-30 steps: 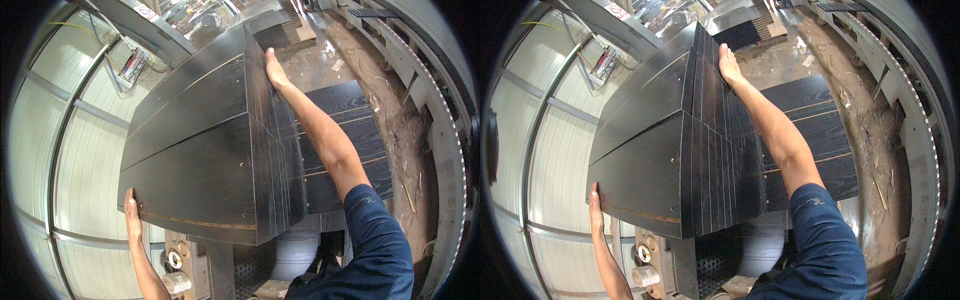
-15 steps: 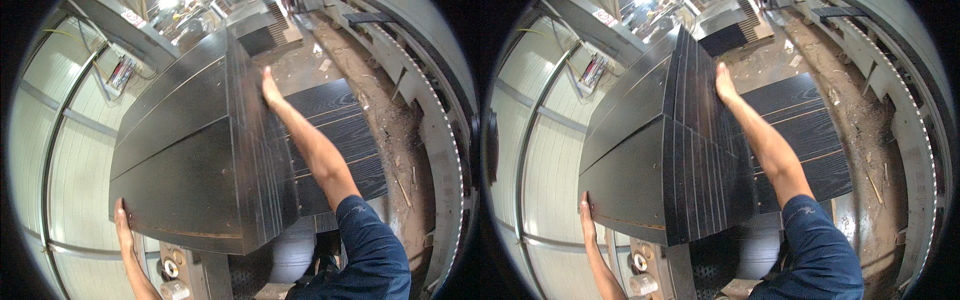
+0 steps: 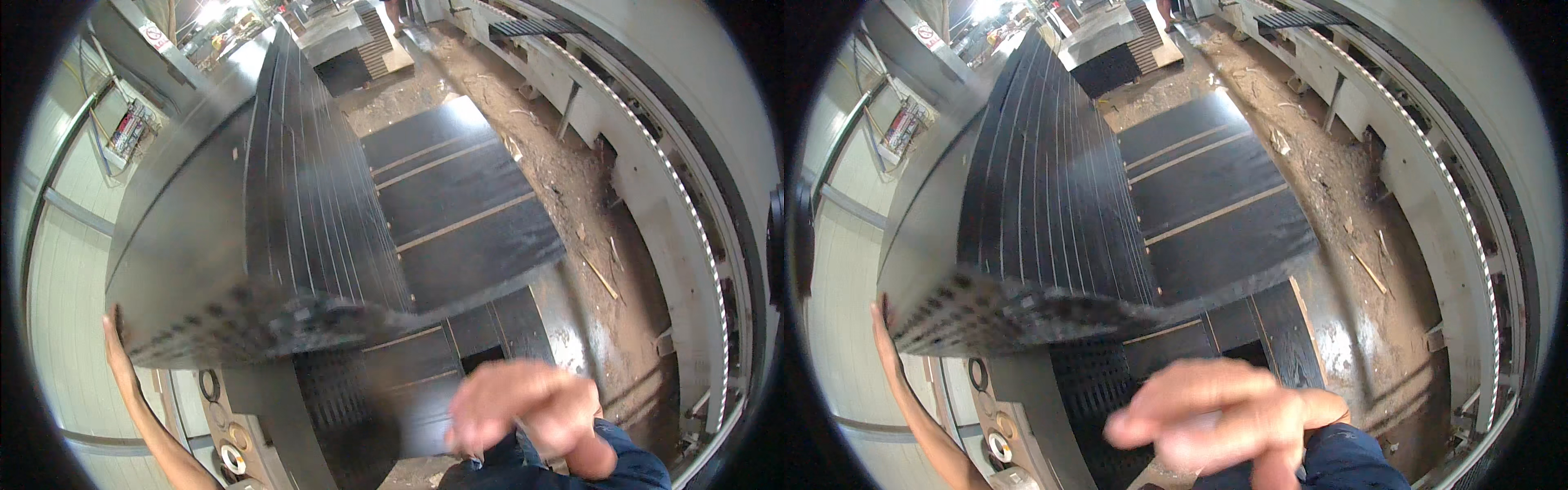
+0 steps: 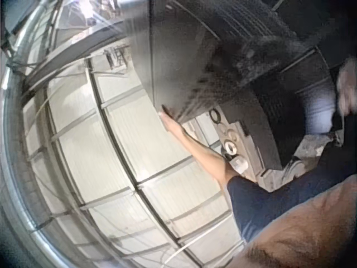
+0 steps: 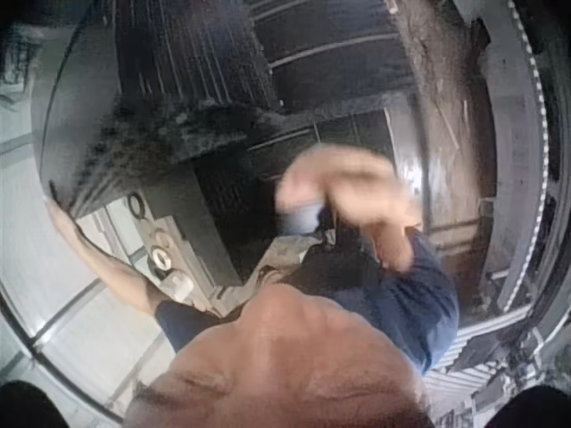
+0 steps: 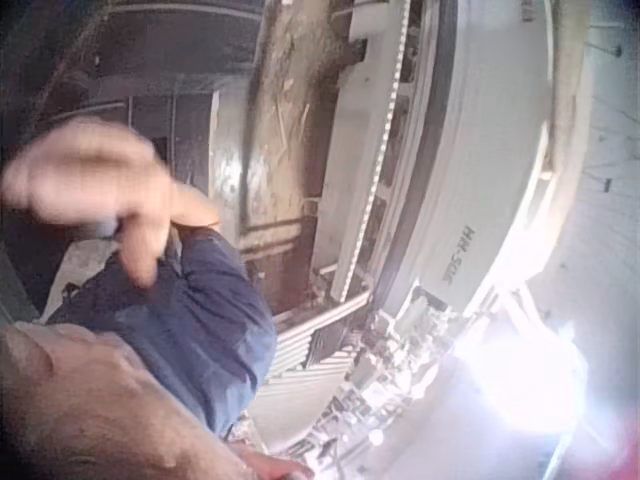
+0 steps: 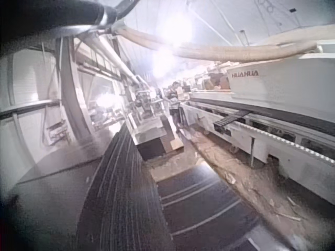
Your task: The person repeatedly picks up black rectangular panels from a roller conveyor and stacks them on a growing pile on the floor. The person turns each panel over and places it carefully on top of the previous ones.
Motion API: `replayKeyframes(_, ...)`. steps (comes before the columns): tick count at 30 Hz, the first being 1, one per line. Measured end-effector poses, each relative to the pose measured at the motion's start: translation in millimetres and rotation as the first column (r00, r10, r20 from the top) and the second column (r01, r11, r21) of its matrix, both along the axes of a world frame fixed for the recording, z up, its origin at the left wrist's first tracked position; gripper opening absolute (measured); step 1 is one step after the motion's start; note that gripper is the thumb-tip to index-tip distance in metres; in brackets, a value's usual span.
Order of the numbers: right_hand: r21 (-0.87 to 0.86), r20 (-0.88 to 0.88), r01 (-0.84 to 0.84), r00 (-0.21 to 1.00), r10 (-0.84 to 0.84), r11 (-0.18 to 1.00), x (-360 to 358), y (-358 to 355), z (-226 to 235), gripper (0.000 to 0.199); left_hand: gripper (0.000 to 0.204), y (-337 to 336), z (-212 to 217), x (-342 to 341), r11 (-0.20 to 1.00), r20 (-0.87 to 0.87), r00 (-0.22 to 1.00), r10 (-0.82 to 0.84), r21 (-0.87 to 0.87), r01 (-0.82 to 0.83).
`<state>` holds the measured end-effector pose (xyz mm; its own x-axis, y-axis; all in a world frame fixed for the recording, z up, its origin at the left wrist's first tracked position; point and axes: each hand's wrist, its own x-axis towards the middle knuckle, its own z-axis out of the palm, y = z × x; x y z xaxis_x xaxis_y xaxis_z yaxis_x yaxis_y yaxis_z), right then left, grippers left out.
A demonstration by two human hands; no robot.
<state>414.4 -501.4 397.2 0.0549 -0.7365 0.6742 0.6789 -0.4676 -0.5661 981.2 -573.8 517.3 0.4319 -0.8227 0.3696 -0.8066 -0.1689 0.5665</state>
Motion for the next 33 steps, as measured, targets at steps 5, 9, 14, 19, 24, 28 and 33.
replayKeyframes(5, -0.325, 0.350, 0.042, 0.933, 0.079, 0.945, 41.5, 119.2, 2.9, 0.051, 0.089, -25.1, -5.4, 13.7, 0.964, 0.087, 0.996, -0.025, -0.260, 0.047)
replayKeyframes(9, -0.387, 0.294, 0.249, 0.946, -0.137, 0.888, 85.8, 234.9, -36.0, 0.059, 0.062, 10.2, -27.7, 47.3, 0.731, 0.381, 0.889, 0.255, -0.678, 0.081)
replayKeyframes(14, -0.295, -0.178, 0.124, 0.967, -0.182, 0.947, 69.2, 362.8, -39.0, 0.062, 0.054, 99.6, -123.0, -151.2, 0.704, 0.271, 0.934, -0.232, -0.616, 0.353)
replayKeyframes(19, -0.158, -0.558, 0.365, 0.733, -0.388, 0.918, 23.0, 469.1, -48.1, 0.048, 0.023, 318.7, -125.4, -333.4, 0.376, -0.214, 0.309, -0.927, -0.547, 0.748)
replayKeyframes(24, -0.169, -0.779, 0.846, 0.200, -0.594, 0.506, -52.8, 558.7, -104.3, 0.037, 0.017, 519.1, -89.9, -419.6, -0.365, 0.172, -0.363, -0.916, -0.733, 0.574)
replayKeyframes(28, -0.114, -0.863, 0.992, -0.128, -0.489, -0.058, -160.6, 693.5, -152.9, 0.033, 0.025, 594.8, -71.4, -483.5, -0.667, 0.081, -0.845, -0.528, -0.656, 0.353)
replayKeyframes(33, -0.187, -0.912, 0.748, -0.374, -0.171, -0.637, -269.9, 899.6, -207.2, 0.038, 0.011, 685.7, -96.2, -575.1, -0.527, 0.028, -0.906, -0.422, -0.821, 0.220)
